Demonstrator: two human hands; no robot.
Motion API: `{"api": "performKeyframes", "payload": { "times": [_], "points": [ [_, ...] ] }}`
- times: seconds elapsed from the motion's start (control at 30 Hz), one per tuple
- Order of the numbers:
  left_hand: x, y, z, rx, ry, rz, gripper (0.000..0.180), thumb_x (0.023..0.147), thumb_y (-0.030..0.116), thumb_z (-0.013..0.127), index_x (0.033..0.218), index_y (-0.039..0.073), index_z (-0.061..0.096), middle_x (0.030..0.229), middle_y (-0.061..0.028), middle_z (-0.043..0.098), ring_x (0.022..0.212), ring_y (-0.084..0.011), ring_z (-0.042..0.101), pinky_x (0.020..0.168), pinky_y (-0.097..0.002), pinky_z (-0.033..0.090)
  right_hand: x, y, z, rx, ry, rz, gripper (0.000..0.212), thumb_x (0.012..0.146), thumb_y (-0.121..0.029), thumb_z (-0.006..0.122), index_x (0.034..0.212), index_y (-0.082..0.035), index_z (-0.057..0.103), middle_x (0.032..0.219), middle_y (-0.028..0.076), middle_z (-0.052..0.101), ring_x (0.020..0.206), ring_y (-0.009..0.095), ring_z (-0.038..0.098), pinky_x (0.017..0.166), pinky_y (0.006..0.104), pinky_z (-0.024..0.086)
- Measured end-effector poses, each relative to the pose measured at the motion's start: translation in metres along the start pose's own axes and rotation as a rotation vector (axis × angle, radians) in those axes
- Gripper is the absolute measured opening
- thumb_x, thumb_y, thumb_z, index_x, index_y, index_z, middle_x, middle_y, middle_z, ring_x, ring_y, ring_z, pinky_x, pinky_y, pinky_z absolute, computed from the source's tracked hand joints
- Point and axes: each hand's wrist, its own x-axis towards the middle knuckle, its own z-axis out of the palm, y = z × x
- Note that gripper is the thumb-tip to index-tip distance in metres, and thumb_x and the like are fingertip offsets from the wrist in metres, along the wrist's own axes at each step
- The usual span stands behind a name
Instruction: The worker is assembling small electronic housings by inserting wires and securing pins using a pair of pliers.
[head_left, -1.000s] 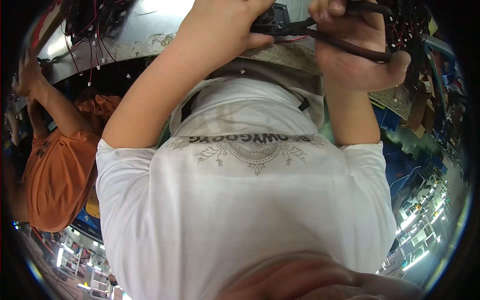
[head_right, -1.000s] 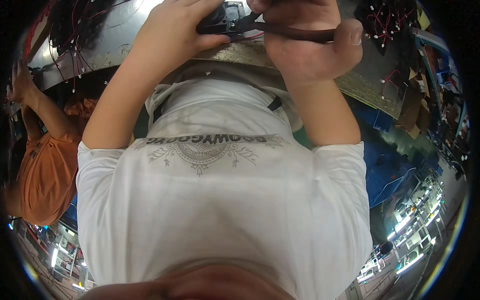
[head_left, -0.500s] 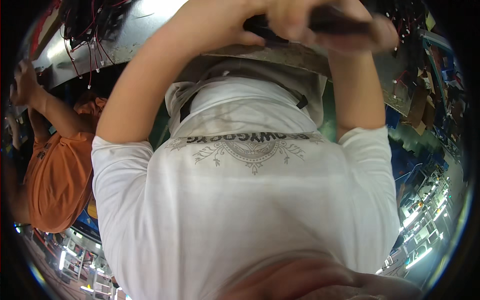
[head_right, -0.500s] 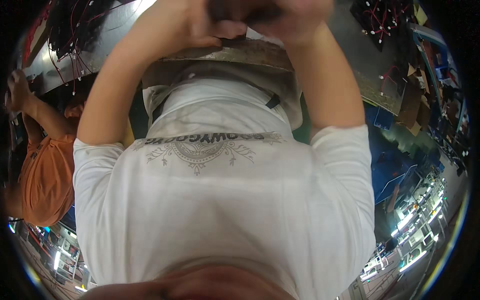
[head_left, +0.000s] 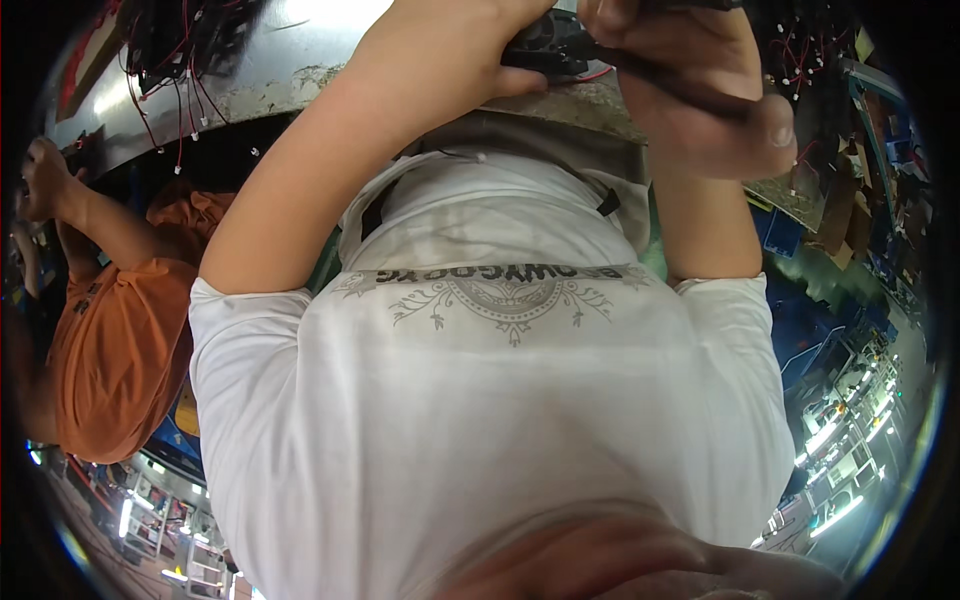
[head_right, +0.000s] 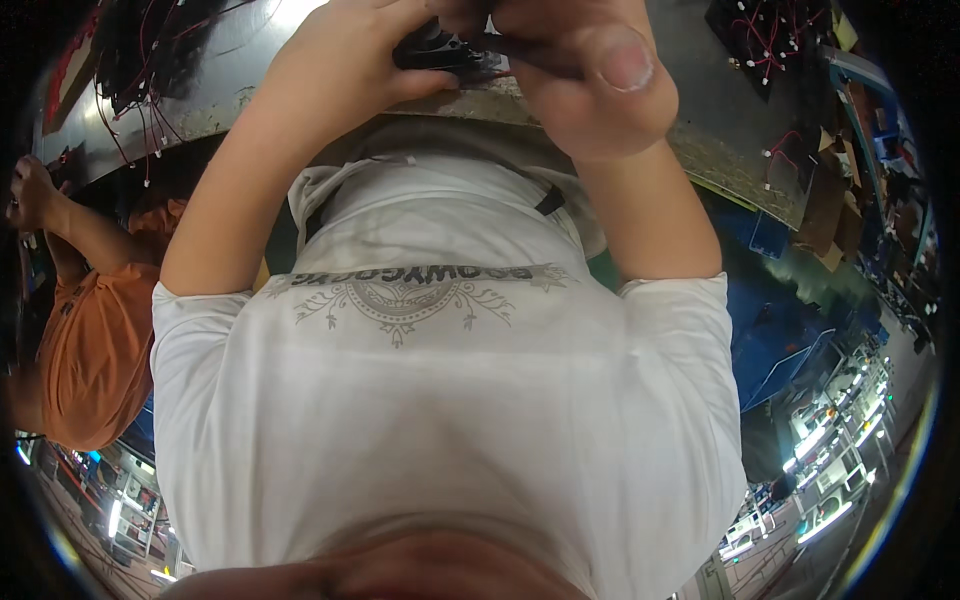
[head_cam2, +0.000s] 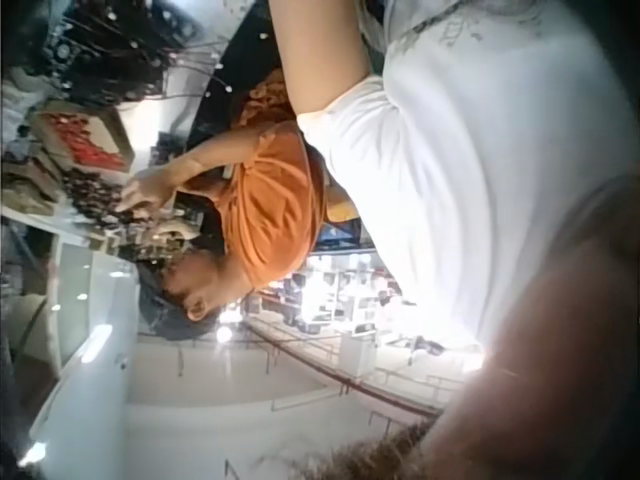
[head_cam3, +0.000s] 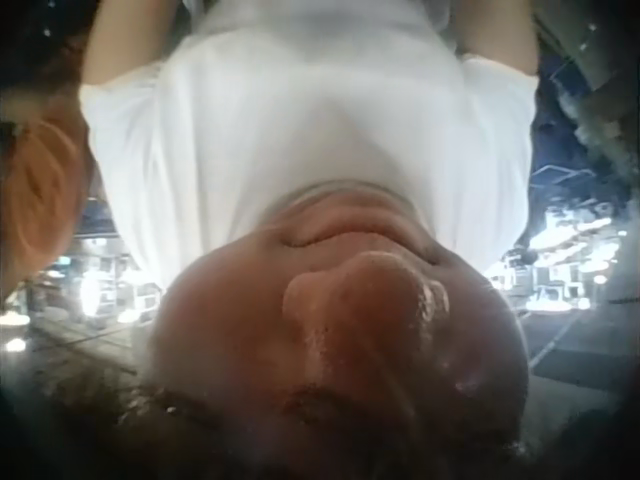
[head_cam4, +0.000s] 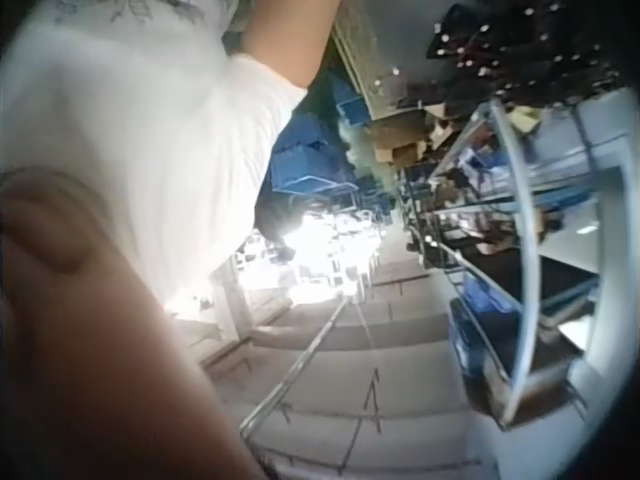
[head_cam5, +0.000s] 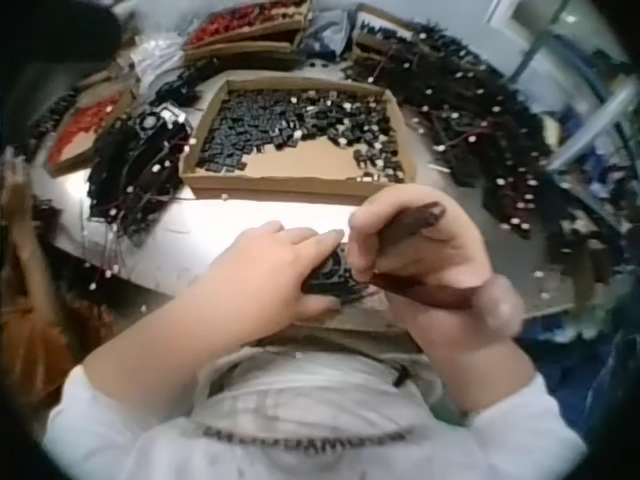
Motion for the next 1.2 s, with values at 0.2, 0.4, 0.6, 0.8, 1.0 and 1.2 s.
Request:
{"api": "performKeyframes", "payload": {
  "times": [0.2,0.4,0.6,0.8,1.0,1.2],
  "points": [
    [0.001,-0.003,0.005,-0.016,0.1,0.105,0.054,0.075,0.027,0.082,0.122,0.005,0.067,0.104,-0.0152,0.072,0.095,-0.0369,0.066,0.088,-0.0447,0.053,0.013,0.001,-0.011,-0.041,-0.262,-0.131,0.087,0.074,-0.068,0.071,0.112,0.009,0.061,0.094,0.016,0.063,0.086,0.022,0.061,0.079,0.0313,0.047],
    [0.028,-0.035,-0.006,-0.223,-0.076,0.33,0.036,0.075,0.029,0.082,0.104,0.008,0.076,0.101,-0.0169,0.073,0.092,-0.0395,0.067,0.083,-0.0462,0.054,0.056,0.014,-0.021,0.199,-0.74,0.138,0.087,0.077,-0.07,0.067,0.096,0.015,0.069,0.082,0.017,0.065,0.065,0.019,0.057,0.058,0.0269,0.042],
    [0.027,-0.019,-0.012,-0.26,-0.109,0.369,0.037,0.074,0.032,0.083,0.103,0.01,0.077,0.106,-0.0174,0.073,0.098,-0.0377,0.066,0.09,-0.0436,0.053,0.044,-0.015,0.004,0.225,-0.598,0.355,0.101,0.079,-0.078,0.063,0.102,0.021,0.068,0.092,0.022,0.069,0.068,0.021,0.063,0.06,0.028,0.049],
    [0.001,-0.009,0.003,0.013,-0.018,0.178,0.061,0.075,0.03,0.083,0.13,0.008,0.065,0.112,-0.0134,0.071,0.097,-0.0349,0.066,0.091,-0.0427,0.053,-0.006,-0.022,-0.002,-0.085,-0.102,-0.213,0.102,0.083,-0.08,0.054,0.132,0.009,0.056,0.104,0.018,0.063,0.085,0.028,0.062,0.078,0.039,0.052],
    [-0.001,-0.009,0.005,0.066,0.042,0.142,0.065,0.075,0.03,0.083,0.132,0.006,0.064,0.112,-0.0122,0.071,0.096,-0.0347,0.066,0.091,-0.0423,0.053,-0.004,0.0,0.001,0.002,0.217,-0.187,0.091,0.083,-0.075,0.057,0.127,0.005,0.056,0.097,0.013,0.058,0.089,0.025,0.056,0.082,0.037,0.046],
    [0.001,-0.007,0.003,0.022,0.026,0.133,0.063,0.075,0.028,0.083,0.13,0.005,0.065,0.109,-0.014,0.071,0.095,-0.0361,0.067,0.087,-0.0428,0.054,-0.016,-0.004,-0.026,-0.015,-0.274,-0.22,0.069,0.085,-0.068,0.06,0.112,-0.005,0.056,0.093,0.012,0.053,0.081,0.024,0.047,0.074,0.0386,0.035]
  ]
}}
